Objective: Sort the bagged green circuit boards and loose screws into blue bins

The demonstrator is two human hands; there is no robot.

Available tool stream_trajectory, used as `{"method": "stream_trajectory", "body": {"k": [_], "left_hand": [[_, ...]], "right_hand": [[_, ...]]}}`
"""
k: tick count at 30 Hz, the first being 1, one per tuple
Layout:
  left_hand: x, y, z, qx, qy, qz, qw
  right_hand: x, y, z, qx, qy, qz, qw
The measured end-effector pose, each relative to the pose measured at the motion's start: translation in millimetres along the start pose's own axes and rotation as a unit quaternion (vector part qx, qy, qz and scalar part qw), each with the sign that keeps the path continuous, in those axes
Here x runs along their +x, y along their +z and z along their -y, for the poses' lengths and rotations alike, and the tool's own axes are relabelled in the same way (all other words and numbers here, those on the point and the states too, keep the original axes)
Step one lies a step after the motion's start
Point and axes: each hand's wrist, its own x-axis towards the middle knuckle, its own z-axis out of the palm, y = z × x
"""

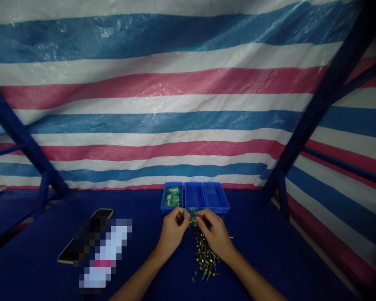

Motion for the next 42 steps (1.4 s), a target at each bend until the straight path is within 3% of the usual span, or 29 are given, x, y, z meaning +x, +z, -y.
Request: {"method": "stream_trajectory", "body": {"k": [8,17,28,36,42], "left_hand": [[-2.4,-0.7,-2.6,0.011,0.007,-0.002,1.000],[-1.2,0.7,0.2,-0.060,-0.030,0.055,0.996],[3.4,-0.2,0.5,-0.116,-0.058,0.034,0.991],[-1.0,-6.2,-14.8,-0.080,-0.006,0.007,0.997],[-0.1,3.4,-1.6,-0.115,0.006,-0.007,0.993]], "right_hand": [[-1.2,2.2,-1.5,-0.006,-0.011,-0.002,1.000],[2.5,-1.5,-5.3,0.035,0.032,-0.065,0.997],[2.7,0.2,-13.6,0.036,0.077,-0.044,0.995],[3.2,-3.1,-8.0,0.076,0.067,-0.039,0.994],[2.4,-1.1,-8.4,0.062,0.049,-0.032,0.996]]}}
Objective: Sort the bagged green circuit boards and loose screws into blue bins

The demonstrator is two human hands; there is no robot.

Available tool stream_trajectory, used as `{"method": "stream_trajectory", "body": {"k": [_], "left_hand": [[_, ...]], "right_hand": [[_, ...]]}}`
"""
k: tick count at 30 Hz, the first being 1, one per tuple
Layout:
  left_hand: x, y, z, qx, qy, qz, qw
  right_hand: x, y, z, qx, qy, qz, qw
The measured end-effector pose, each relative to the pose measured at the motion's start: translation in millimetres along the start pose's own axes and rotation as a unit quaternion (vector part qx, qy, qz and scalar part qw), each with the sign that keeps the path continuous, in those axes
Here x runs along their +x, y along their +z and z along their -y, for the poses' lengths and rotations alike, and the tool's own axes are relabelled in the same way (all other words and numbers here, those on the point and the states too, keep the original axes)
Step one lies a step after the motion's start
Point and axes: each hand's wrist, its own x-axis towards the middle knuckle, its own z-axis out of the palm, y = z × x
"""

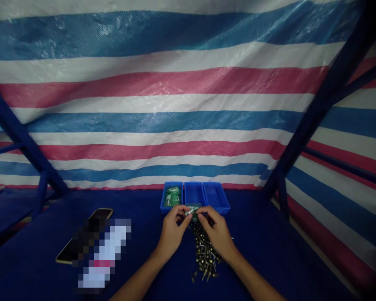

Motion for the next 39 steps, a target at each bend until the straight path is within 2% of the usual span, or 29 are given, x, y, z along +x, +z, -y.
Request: {"method": "stream_trajectory", "body": {"k": [5,9,12,21,39], "left_hand": [[-0.2,2.9,8.0,-0.053,-0.032,-0.006,0.998],[-1.5,3.1,5.4,-0.058,-0.078,0.062,0.993],[-2.4,3.0,0.6,-0.032,-0.075,0.086,0.993],[-4.5,1.0,-10.1,0.014,-0.038,0.062,0.997],[-3.3,4.6,-3.8,-0.042,-0.071,0.047,0.995]], "right_hand": [[-0.4,4.6,-10.2,-0.013,0.022,-0.016,1.000],[0.0,6.5,-13.7,0.027,0.018,-0.030,0.999],[0.0,6.1,-10.9,0.060,0.023,-0.029,0.998],[0.4,5.9,-5.6,0.041,0.035,0.045,0.998],[0.1,5.3,-0.5,0.041,0.025,0.039,0.998]]}}
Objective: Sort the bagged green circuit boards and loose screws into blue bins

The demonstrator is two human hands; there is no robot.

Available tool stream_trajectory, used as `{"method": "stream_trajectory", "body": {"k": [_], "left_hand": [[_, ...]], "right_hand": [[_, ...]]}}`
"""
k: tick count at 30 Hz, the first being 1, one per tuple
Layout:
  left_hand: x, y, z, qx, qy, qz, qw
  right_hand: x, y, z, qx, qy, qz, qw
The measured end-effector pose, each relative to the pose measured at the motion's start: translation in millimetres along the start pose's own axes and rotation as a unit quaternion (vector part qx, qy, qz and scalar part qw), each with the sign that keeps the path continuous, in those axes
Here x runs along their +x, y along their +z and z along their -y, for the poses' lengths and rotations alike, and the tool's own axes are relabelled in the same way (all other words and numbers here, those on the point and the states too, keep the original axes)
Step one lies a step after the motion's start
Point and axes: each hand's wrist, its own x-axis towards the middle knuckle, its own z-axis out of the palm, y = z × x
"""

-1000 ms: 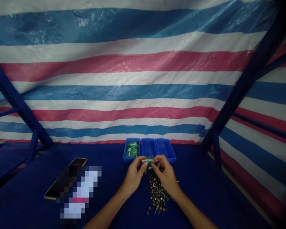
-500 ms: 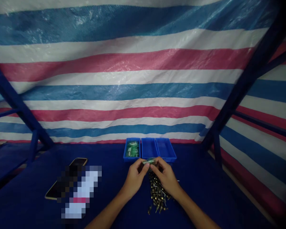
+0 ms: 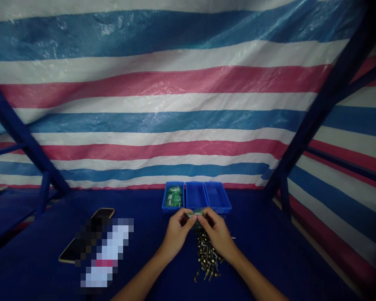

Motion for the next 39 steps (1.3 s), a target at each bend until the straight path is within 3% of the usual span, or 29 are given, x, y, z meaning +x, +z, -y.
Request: {"method": "stream_trajectory", "body": {"k": [4,11,22,34,39], "left_hand": [[1.8,-0.5,2.2,-0.012,-0.011,-0.006,1.000],[2.2,-1.1,1.3,-0.032,-0.010,0.039,0.999],[1.8,-2.4,-0.2,-0.028,-0.008,0.016,0.999],[0.4,-5.0,-4.5,0.002,0.018,0.042,0.999],[-0.1,-2.2,0.9,0.010,0.013,0.032,0.999]], "right_hand": [[-0.5,0.3,-0.9,-0.007,-0.008,-0.003,1.000],[-1.1,0.3,-0.4,-0.008,-0.014,-0.003,1.000],[-2.2,2.4,-3.2,-0.016,-0.015,-0.017,1.000],[-2.6,1.0,0.8,-0.003,0.006,0.002,1.000],[-2.0,0.3,0.8,-0.004,-0.007,-0.018,1.000]]}}
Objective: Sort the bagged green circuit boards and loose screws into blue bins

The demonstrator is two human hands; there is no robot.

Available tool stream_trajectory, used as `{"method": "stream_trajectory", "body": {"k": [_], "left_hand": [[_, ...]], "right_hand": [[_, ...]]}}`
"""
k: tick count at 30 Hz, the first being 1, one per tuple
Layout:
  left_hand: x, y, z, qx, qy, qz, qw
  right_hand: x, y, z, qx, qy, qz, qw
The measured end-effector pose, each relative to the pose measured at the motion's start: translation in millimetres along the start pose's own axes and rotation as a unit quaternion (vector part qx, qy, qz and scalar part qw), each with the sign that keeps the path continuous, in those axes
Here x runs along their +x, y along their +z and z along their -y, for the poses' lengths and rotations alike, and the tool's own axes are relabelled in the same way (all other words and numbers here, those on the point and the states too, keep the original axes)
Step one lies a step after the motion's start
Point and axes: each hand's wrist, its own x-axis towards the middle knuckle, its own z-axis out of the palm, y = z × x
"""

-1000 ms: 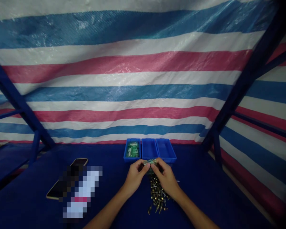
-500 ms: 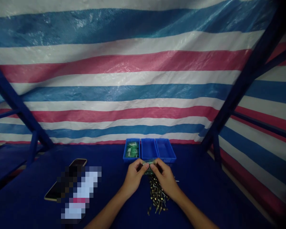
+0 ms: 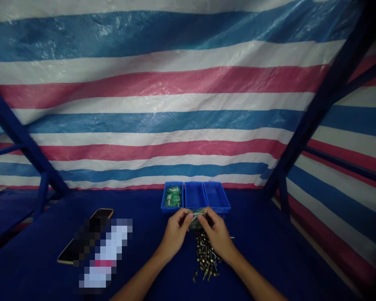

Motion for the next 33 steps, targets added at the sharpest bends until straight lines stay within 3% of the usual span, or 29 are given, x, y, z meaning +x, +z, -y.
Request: {"method": "stream_trajectory", "body": {"k": [6,11,18,28,33], "left_hand": [[-5.0,2.2,-3.7,0.084,0.039,-0.031,0.995],[-12.2,2.5,-6.5,0.161,0.106,-0.002,0.981],[-16.4,2.0,-10.4,0.222,0.181,0.018,0.958],[-5.9,-12.0,-15.6,0.302,0.235,-0.065,0.922],[6.7,-25.8,-12.7,0.381,0.218,-0.154,0.885]], "right_hand": [[0.6,-2.1,-2.3,0.027,0.001,-0.043,0.999],[-0.5,-3.1,-1.1,0.014,0.001,-0.078,0.997],[0.6,0.1,-4.7,0.074,0.007,-0.038,0.997],[0.2,1.5,-8.1,0.050,0.046,-0.040,0.997],[-0.4,0.9,-5.1,0.033,0.042,-0.044,0.998]]}}
